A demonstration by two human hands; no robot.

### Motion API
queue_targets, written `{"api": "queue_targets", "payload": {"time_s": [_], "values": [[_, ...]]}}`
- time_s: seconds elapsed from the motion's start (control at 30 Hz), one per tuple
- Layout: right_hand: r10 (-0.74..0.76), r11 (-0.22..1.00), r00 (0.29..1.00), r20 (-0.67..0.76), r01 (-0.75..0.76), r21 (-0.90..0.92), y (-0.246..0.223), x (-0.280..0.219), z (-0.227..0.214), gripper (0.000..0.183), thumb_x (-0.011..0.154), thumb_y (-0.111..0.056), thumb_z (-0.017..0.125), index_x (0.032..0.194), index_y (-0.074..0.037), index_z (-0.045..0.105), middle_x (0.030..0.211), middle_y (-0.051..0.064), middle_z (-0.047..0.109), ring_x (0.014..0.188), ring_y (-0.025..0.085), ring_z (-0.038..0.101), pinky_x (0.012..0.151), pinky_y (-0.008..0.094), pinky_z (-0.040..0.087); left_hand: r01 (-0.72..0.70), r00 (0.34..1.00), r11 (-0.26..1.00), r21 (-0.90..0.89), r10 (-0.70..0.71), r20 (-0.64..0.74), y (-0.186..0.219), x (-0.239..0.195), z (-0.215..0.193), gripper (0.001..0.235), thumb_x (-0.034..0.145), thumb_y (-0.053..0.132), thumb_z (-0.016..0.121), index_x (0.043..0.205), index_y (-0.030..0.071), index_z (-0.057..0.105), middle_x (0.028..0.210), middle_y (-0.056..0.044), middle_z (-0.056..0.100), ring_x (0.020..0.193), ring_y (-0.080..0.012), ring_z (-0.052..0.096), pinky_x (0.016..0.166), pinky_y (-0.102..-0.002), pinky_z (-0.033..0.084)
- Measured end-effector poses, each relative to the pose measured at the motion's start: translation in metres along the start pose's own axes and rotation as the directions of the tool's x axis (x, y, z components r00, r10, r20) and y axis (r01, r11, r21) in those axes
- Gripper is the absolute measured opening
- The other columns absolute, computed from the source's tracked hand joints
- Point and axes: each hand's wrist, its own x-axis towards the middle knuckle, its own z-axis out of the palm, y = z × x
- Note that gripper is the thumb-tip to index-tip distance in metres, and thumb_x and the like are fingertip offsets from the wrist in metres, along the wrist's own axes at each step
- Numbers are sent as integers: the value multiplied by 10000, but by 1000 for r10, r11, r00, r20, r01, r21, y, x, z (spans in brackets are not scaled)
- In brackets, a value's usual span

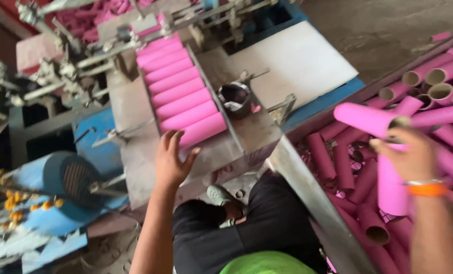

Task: The person repeatedly picks up pink cylindrical objects from a large pile and places them onto a conveyor belt. The cylinders are handled one at a time or in small groups and moved from the pile to the machine's input area.

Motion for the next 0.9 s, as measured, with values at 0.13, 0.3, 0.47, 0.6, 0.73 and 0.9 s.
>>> {"api": "queue_targets", "payload": {"time_s": [0.13, 0.3, 0.47, 0.6, 0.73, 0.9], "values": [[-47, 927, 987, 153, -14, 374, -98, 18, -49, 334, 884, -107, 808, 1184, 4, 714, 1055, 61, 722, 942, 102, 673, 902, 283, 551, -104, 991, 985, -138, 115, 74, 7, 1, -13, 718, 814, 409, 838, 1375, 47, 573, 1360, -232, 566, 1241, -437, 565, 1044, -514, 475], [-237, 685, 881, 409, -148, 714, -228, 46, 44, 348, 885, -139, 770, 1209, -22, 726, 1069, 8, 750, 969, 76, 669, 864, 275, 553, -219, 966, 946, -239, 245, 87, 35, 9, -28, 849, 778, 539, 844, 1411, 66, 535, 1367, -213, 557, 1255, -419, 559, 1079, -535, 444], [-205, 699, 745, 634, -342, 628, -280, 47, 113, 340, 844, -141, 785, 1163, -31, 746, 953, 17, 761, 826, 75, 670, 747, 267, 563, -185, 982, 946, 268, 169, 83, 26, 9, -35, 930, 601, 478, 849, 1402, 126, 534, 1402, -254, 527, 1286, -437, 491, 1091, -562, 363], [-266, 641, 702, 661, -384, 665, -280, 46, 132, 286, 859, -126, 788, 1118, -20, 726, 933, 25, 727, 793, 72, 644, 703, 267, 546, -259, 948, 960, 101, 233, 217, 11, -1, -22, 812, 758, 437, 806, 1444, 112, 517, 1389, -183, 569, 1303, -386, 505, 1149, -551, 365], [-156, 400, 864, 479, -388, 830, -269, 53, 151, 255, 935, -136, 744, 1162, -33, 690, 982, 31, 706, 846, 112, 678, 751, 294, 571, -141, 909, 973, 184, 53, 414, -7, 1, 6, 702, 795, 371, 767, 1406, 108, 542, 1293, -138, 624, 1221, -350, 572, 1013, -525, 446], [169, 206, 981, 93, -128, 970, -243, 63, 155, 223, 1021, -164, 698, 1192, -22, 692, 1109, 53, 718, 986, 171, 711, 915, 331, 587, -144, 917, 913, 383, -22, 398, -26, 15, 14, 322, 907, 279, 714, 1208, 174, 670, 1198, -78, 686, 1172, -299, 644, 973, -477, 503]]}}
